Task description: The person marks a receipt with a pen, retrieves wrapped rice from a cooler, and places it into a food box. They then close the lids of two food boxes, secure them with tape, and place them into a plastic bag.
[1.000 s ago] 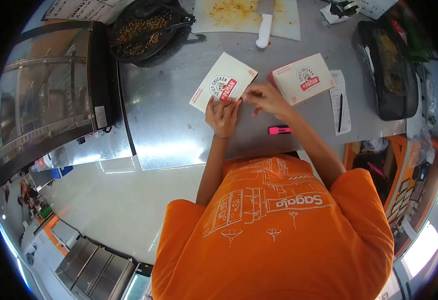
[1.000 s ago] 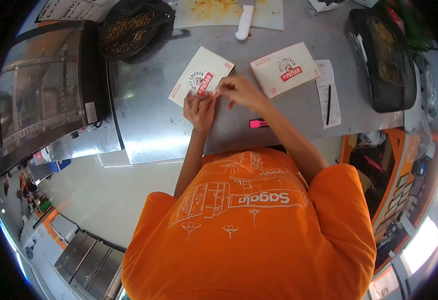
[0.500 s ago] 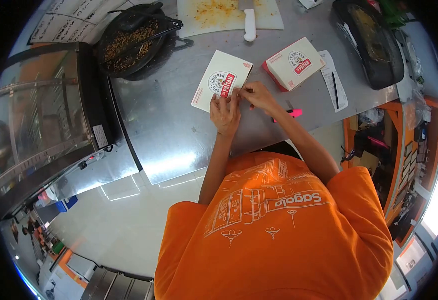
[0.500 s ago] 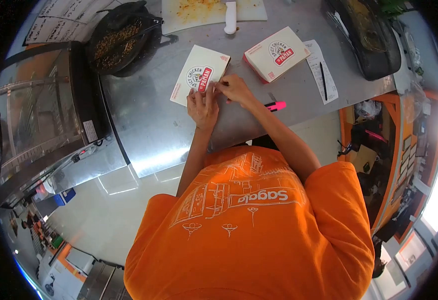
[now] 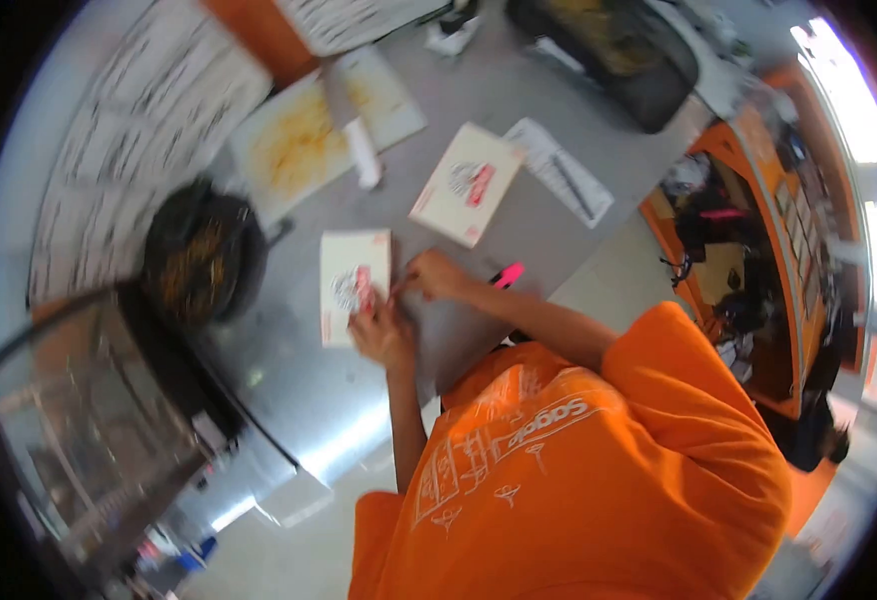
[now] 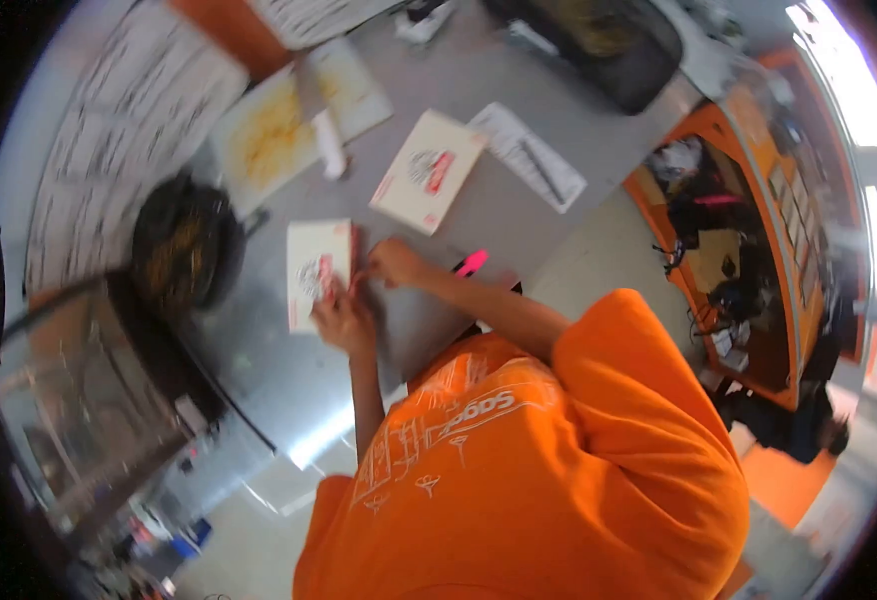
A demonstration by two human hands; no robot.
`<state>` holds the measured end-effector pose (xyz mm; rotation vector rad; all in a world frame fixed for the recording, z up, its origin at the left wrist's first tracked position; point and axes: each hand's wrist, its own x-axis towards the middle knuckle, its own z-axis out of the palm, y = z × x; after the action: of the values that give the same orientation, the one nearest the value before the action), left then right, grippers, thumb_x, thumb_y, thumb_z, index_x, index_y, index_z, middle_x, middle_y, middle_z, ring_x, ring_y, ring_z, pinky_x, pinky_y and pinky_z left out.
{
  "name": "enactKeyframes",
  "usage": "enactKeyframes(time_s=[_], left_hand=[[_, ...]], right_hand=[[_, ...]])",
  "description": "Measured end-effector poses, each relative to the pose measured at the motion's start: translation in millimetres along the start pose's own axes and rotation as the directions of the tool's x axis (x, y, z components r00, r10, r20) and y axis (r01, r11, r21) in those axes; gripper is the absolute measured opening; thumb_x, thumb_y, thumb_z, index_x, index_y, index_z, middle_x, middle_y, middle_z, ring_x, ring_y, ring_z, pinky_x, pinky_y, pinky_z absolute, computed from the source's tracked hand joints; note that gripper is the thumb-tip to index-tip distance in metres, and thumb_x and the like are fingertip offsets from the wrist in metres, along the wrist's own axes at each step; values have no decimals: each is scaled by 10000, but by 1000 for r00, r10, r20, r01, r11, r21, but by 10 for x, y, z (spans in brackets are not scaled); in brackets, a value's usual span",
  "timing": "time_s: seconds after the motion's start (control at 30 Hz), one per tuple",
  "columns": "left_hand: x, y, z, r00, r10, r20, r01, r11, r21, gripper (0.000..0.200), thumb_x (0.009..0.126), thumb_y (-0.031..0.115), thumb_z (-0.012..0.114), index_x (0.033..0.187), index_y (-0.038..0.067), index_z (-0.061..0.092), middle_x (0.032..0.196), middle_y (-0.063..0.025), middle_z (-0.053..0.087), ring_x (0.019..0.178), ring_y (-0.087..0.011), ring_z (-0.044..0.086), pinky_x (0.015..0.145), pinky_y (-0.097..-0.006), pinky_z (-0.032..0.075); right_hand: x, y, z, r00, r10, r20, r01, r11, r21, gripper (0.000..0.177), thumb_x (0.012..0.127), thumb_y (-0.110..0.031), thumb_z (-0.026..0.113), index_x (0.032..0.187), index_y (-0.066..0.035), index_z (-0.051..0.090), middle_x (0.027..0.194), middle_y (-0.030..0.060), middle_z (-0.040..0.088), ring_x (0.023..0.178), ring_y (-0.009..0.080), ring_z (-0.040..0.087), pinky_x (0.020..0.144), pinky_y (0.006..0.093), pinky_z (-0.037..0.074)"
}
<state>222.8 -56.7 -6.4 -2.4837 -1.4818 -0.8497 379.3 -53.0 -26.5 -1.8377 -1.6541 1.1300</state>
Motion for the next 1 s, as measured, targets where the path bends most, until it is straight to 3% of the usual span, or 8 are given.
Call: enactKeyframes(time_s=[0.2,0.33,0.47,0.5,0.57,0.7,0.93,1.0], left_hand=[[103,2,52,998,-16,-57,24,989,143,309,669,357,698,889,142,671,701,-84,503,627,-297,504,550,-408,413],[403,330,-84,943,-298,150,227,903,363,385,648,370,710,993,204,660,766,-75,582,685,-254,584,572,-390,454],[1215,960,-932,989,-149,-26,124,897,-424,169,812,56,532,945,51,637,917,-152,606,799,-221,596,762,-356,466],[1517,1361,-1062,990,-63,-126,3,903,-429,168,812,60,534,944,54,638,917,-150,606,799,-220,596,763,-358,465],[2002,2195,-1078,966,92,-241,-178,914,-365,167,811,68,537,943,60,639,916,-146,606,799,-219,597,767,-362,461],[2574,3603,-882,914,367,-173,-405,857,-319,163,810,84,544,940,72,641,913,-138,607,799,-217,598,773,-370,454],[3550,5401,-920,674,738,35,-668,629,-398,157,807,113,556,935,93,646,909,-123,607,799,-213,600,784,-384,442],[3744,5846,-927,597,798,81,-707,570,-418,156,807,121,559,934,99,647,908,-119,608,798,-212,601,787,-389,438]], right_hand=[[-161,-32,-90,994,-45,103,74,953,-294,151,727,-147,534,785,-43,627,714,168,626,638,317,622,586,430,497],[-1059,65,-1767,788,-275,551,177,958,224,220,787,-158,513,975,-74,590,717,147,624,637,276,605,590,381,479],[-1958,1249,-3870,921,-341,190,251,890,381,293,846,-116,481,1127,-122,567,848,111,600,595,115,546,547,264,449],[-2067,1795,-4320,979,-66,193,-42,860,508,364,726,26,414,1038,-65,578,949,95,566,699,150,582,547,276,497],[-2226,2825,-5218,963,-9,-270,148,855,497,311,650,89,412,913,-15,542,1029,112,553,719,170,594,541,269,526],[-2447,4634,-6468,477,105,-873,-448,884,-138,294,686,-9,517,970,-76,555,964,183,568,844,318,582,735,410,462],[-4002,5575,-6993,-364,-6,-931,-846,420,328,252,712,-83,563,964,-67,561,920,200,546,862,356,542,742,414,453],[-4249,5852,-7021,-271,-43,-962,-713,680,170,249,718,-31,551,966,-36,529,899,166,549,857,327,538,725,387,452]])
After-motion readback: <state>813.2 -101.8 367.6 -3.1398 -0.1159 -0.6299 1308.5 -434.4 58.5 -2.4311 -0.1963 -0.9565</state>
